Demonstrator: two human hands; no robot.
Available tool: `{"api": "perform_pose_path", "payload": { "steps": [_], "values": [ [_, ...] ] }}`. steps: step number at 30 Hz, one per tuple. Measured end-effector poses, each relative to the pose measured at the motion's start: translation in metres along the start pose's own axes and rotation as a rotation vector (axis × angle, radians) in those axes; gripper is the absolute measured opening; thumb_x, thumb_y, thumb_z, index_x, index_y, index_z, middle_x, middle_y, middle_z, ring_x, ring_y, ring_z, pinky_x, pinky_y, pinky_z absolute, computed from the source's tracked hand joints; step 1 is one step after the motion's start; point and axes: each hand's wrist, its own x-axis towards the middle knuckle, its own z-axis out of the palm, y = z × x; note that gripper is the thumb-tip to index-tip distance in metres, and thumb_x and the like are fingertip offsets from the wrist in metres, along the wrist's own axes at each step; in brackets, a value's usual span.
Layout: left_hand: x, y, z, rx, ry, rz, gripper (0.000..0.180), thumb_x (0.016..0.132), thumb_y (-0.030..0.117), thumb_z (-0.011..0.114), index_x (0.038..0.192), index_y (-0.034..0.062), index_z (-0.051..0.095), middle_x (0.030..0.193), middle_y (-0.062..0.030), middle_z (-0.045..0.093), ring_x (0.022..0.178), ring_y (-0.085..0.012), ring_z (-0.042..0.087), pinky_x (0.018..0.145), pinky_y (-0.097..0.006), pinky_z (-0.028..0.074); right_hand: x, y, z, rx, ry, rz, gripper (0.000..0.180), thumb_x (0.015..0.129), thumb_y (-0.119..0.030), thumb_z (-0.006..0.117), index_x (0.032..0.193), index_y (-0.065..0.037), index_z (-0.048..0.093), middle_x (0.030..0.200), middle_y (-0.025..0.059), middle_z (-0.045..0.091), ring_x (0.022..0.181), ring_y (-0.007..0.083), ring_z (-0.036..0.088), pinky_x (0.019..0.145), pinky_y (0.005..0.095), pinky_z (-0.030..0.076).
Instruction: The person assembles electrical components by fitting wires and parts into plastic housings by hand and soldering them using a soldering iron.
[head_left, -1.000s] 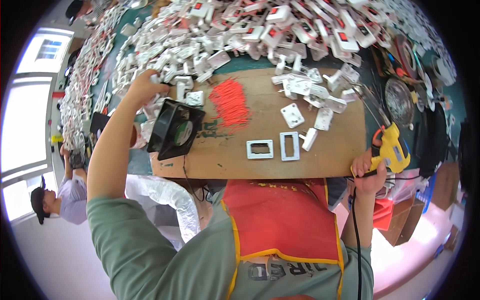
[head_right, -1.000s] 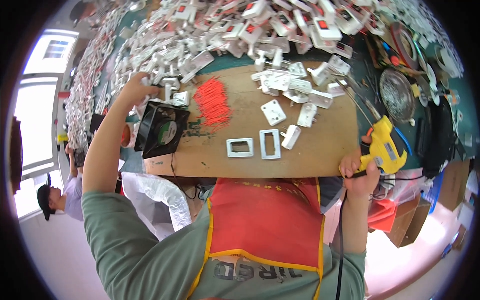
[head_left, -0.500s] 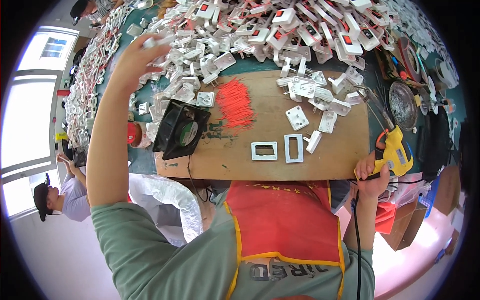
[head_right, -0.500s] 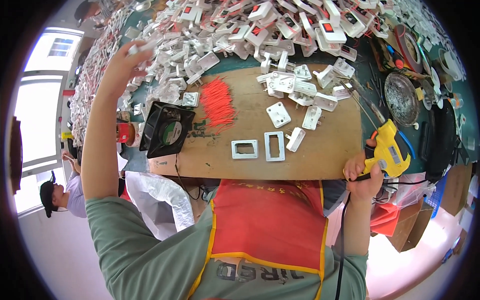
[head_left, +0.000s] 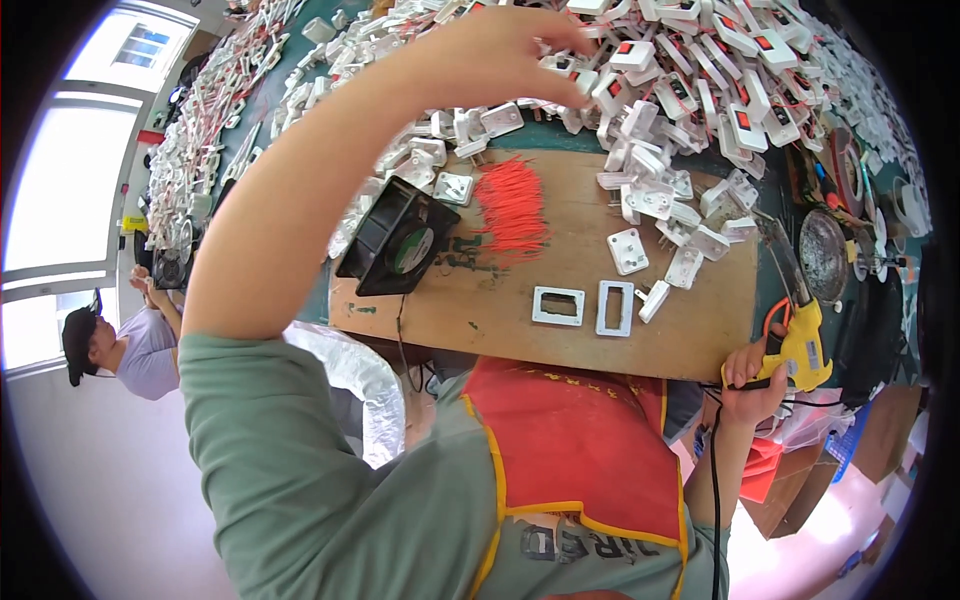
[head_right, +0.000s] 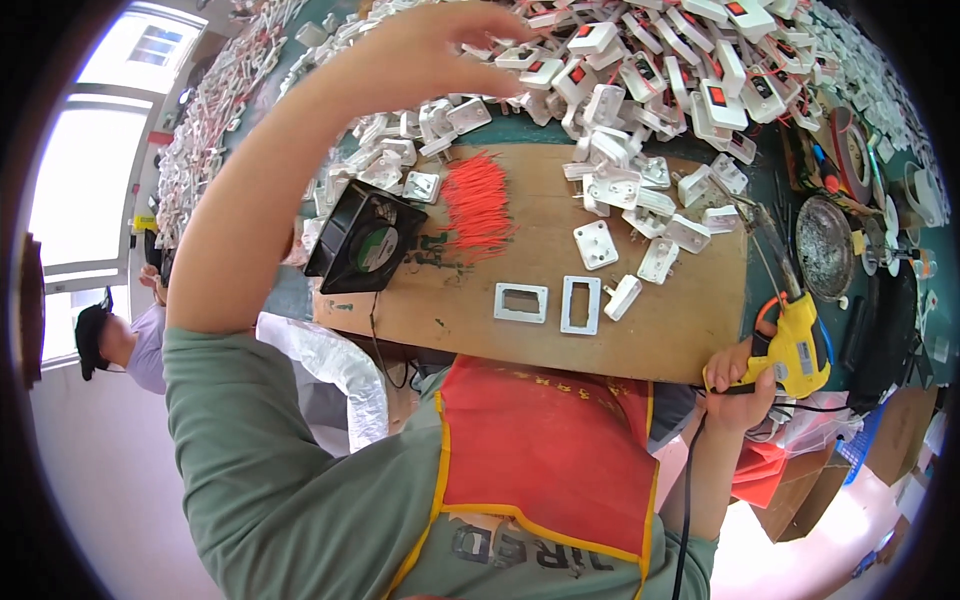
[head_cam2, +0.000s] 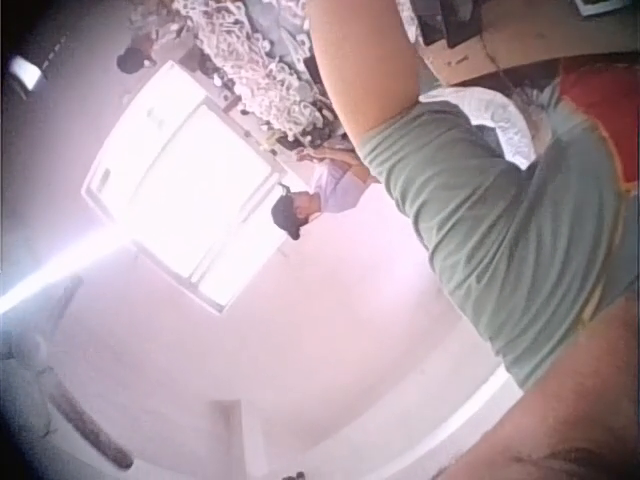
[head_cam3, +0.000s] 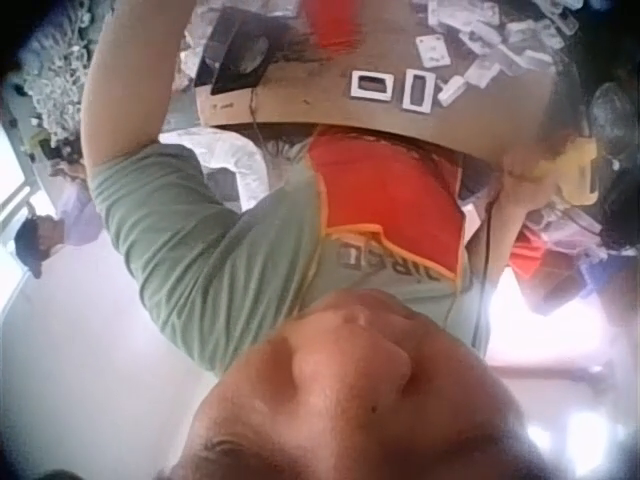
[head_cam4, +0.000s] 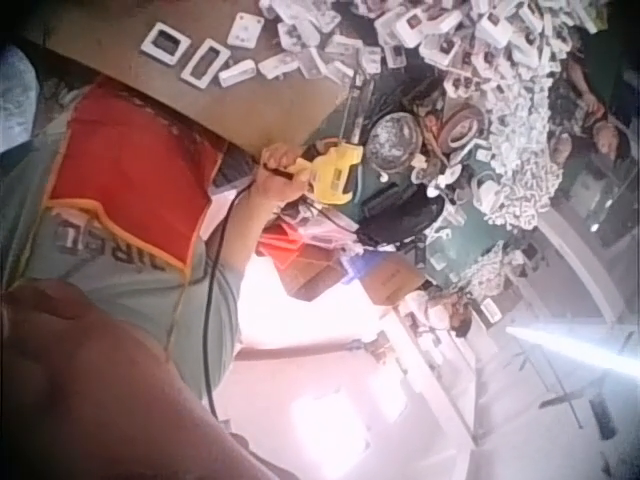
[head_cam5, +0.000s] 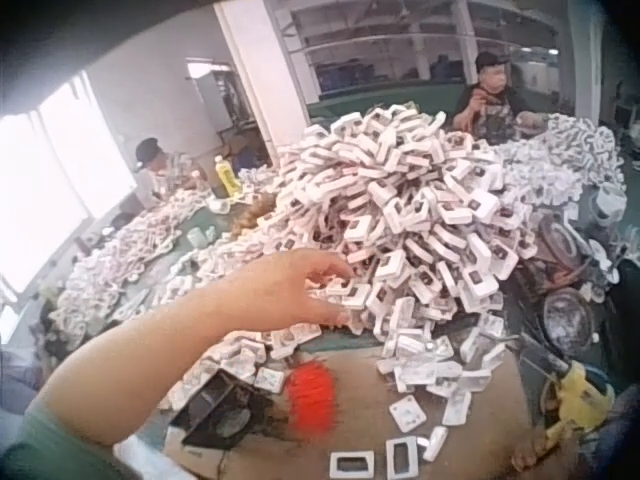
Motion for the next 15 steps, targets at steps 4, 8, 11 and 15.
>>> {"api": "perform_pose_path", "payload": {
  "steps": [4, 8, 11, 15],
  "values": [
    [-0.089, -0.066, -0.054, 0.406, -0.239, -0.164, 0.077, 0.070, 0.019, 0.084, 0.140, 0.0195, 0.052, 0.145, -0.0115, 0.049, 0.134, -0.0311, 0.047, 0.112, -0.040, 0.039, 0.002, -0.001, 0.000, -0.016, -0.001, 0.002, 0.058, 0.096, -0.042, 0.055, 0.136, -0.002, 0.042, 0.069, 0.0002, 0.044, 0.048, 0.0099, 0.041, 0.046, 0.0259, 0.037],
    [-0.164, -0.071, -0.040, 0.477, -0.380, -0.404, 0.107, 0.057, 0.012, 0.090, 0.149, 0.0265, 0.039, 0.152, -0.0154, 0.036, 0.135, -0.0390, 0.043, 0.108, -0.046, 0.044, 0.005, 0.000, 0.000, -0.020, -0.036, 0.017, 0.057, 0.097, -0.041, 0.054, 0.136, -0.001, 0.041, 0.069, -0.0001, 0.044, 0.049, 0.0093, 0.040, 0.047, 0.0250, 0.037],
    [-0.189, -0.073, -0.012, 0.560, -0.440, -0.364, 0.116, 0.054, 0.011, 0.091, 0.153, 0.0299, 0.032, 0.157, -0.0154, 0.029, 0.137, -0.0423, 0.040, 0.109, -0.048, 0.043, 0.004, -0.001, 0.000, -0.044, -0.045, 0.004, 0.057, 0.097, -0.040, 0.053, 0.136, -0.001, 0.041, 0.069, -0.0002, 0.043, 0.049, 0.0091, 0.040, 0.048, 0.0246, 0.037],
    [-0.203, -0.106, 0.018, 0.700, -0.353, -0.191, 0.115, 0.056, 0.007, 0.087, 0.152, 0.0353, 0.031, 0.158, -0.0165, 0.026, 0.137, -0.0426, 0.040, 0.108, -0.047, 0.044, 0.006, -0.002, 0.005, -0.054, -0.037, 0.014, 0.056, 0.098, -0.040, 0.053, 0.136, -0.001, 0.041, 0.068, -0.0002, 0.043, 0.050, 0.0090, 0.040, 0.049, 0.0248, 0.037]
  ]
}}
